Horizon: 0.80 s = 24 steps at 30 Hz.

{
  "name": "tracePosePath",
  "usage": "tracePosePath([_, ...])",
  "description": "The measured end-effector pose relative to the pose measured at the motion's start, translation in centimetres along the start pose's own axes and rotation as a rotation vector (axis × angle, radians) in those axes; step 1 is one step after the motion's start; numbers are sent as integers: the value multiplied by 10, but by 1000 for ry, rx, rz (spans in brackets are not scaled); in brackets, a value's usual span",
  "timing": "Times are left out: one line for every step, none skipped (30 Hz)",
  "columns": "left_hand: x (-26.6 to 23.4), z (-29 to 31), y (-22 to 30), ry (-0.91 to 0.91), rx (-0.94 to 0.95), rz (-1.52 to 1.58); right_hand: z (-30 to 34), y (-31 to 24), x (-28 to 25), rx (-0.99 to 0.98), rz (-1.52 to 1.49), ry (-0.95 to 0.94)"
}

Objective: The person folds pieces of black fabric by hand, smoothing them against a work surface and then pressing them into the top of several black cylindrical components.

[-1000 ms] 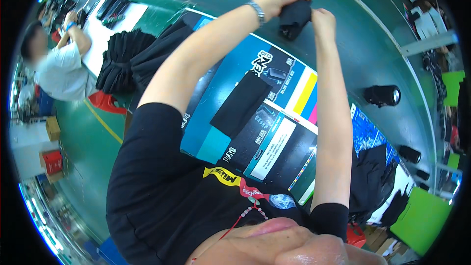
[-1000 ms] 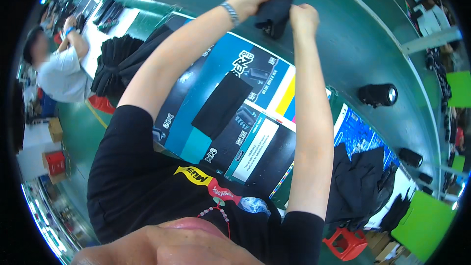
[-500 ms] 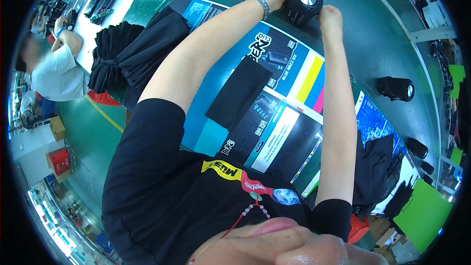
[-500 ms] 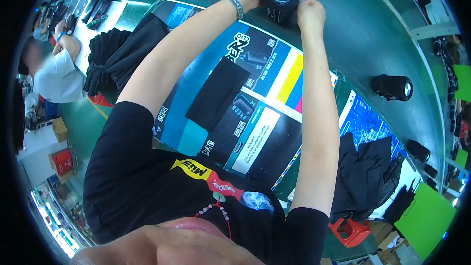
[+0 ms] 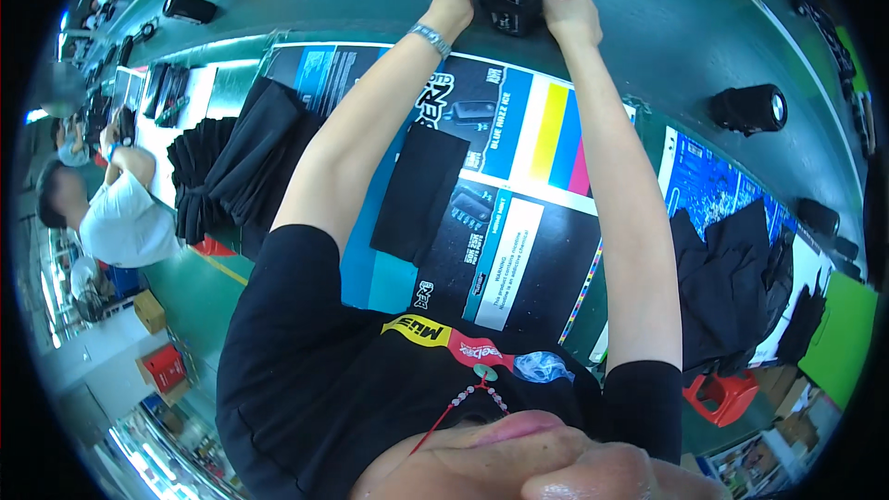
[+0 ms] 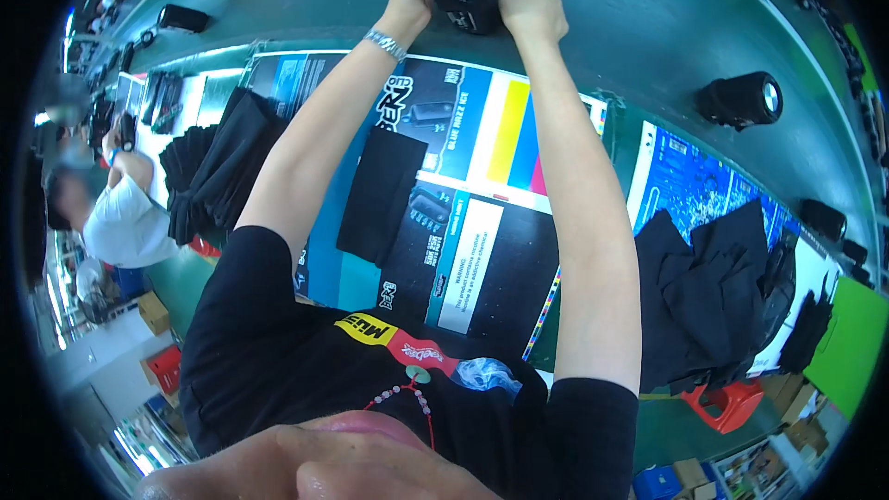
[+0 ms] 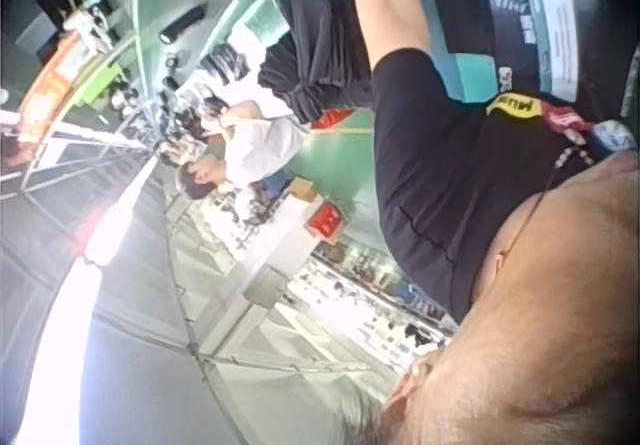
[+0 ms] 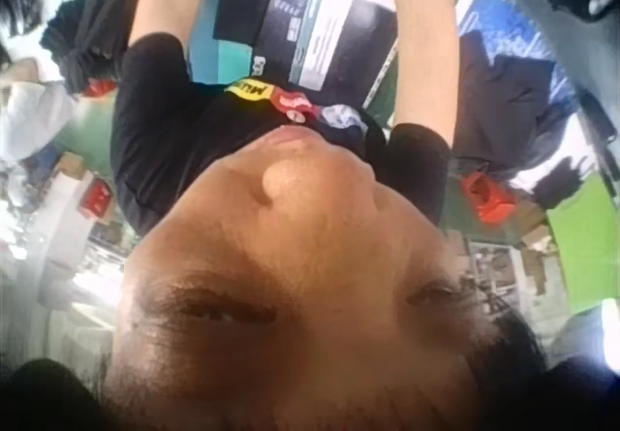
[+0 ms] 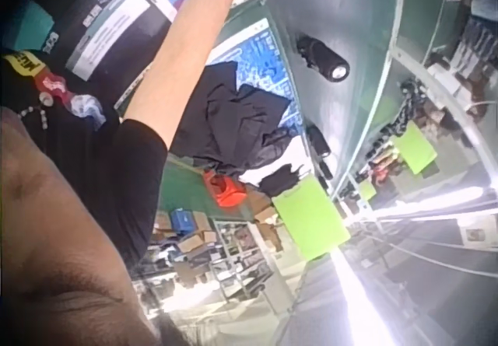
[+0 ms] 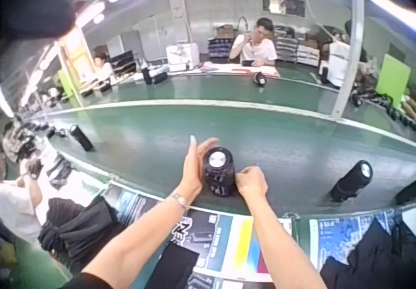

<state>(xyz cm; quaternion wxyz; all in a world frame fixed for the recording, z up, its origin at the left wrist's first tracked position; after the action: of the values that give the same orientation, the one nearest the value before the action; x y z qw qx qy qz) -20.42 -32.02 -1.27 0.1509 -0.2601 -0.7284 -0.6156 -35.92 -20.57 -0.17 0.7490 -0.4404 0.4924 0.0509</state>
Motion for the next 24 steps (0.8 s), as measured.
tracePosePath([16, 14, -3, -140, -196, 147, 3, -1, 1, 9, -21, -17])
tracePosePath([31, 30, 0, -275, -387, 295, 10, -4, -4, -4, -104, 28])
tracePosePath([38, 37, 2, -164, -436, 163, 15, 2, -1, -4, -106, 31])
tracePosePath([47, 38, 5, -189, -440, 240, 21, 5, 2, -109, -420, 42])
tracePosePath([53, 39, 11, -205, -442, 317, 31, 0, -2, -218, -731, 39])
tracePosePath([56, 43, 16, -202, -430, 320, 39, 0, -4, -230, -730, 35])
tracePosePath([74, 59, 31, -311, -501, 476, 55, -1, -1, -116, -1068, -126])
tracePosePath([90, 72, 44, -425, -571, 630, 69, -2, 2, 11, -1399, -294])
tracePosePath([95, 76, 50, -427, -564, 632, 75, 0, -4, 3, -1398, -297])
tracePosePath([96, 78, 51, -375, -587, 549, 82, -5, -11, -50, -1340, -371])
tracePosePath([96, 81, 52, -322, -609, 467, 91, -10, -16, -102, -1279, -443])
tracePosePath([99, 85, 56, -488, -609, 529, 97, -11, -18, -42, -1246, -465])
tracePosePath([101, 92, 64, -491, -604, 533, 102, -12, -26, -49, -1243, -464])
tracePosePath([98, 100, 70, -438, -562, 343, 108, -12, -26, 6, -1194, -581])
tracePosePath([94, 104, 75, -381, -516, 156, 113, -12, -26, 61, -1139, -695])
tracePosePath([94, 104, 78, -381, -497, 162, 117, -18, -27, 55, -1138, -736])
tracePosePath([89, 104, 77, -318, -498, 244, 122, -23, -31, 35, -1128, -740])
tracePosePath([85, 103, 76, -255, -497, 328, 127, -25, -37, 52, -1173, -694])
tracePosePath([85, 102, 76, -254, -478, 341, 132, -27, -45, 70, -1213, -647])
tracePosePath([81, 99, 75, -161, -479, 408, 130, -27, -42, 51, -1175, -667])
tracePosePath([76, 95, 73, -69, -481, 478, 129, -29, -41, 30, -1157, -670])
tracePosePath([74, 94, 73, 2, -521, 524, 125, -27, -45, 17, -1113, -566])
tracePosePath([70, 90, 70, -2, -504, 542, 122, -29, -52, 3, -1072, -460])
tracePosePath([55, 88, 60, 151, -567, 425, 118, -28, -62, 27, -1045, -290])
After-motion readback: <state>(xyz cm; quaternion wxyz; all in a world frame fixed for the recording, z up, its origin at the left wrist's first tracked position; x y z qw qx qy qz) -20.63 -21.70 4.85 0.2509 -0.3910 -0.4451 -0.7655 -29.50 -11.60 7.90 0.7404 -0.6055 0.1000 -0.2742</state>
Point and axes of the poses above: each hand's wrist, its own z-axis away from the middle knuckle, its own x-axis out of the palm, y = z × x, the point moved 6 cm from there along -z, towards the middle knuckle, and after that the axes turned 5 degrees about x, right-handed, at the moved point
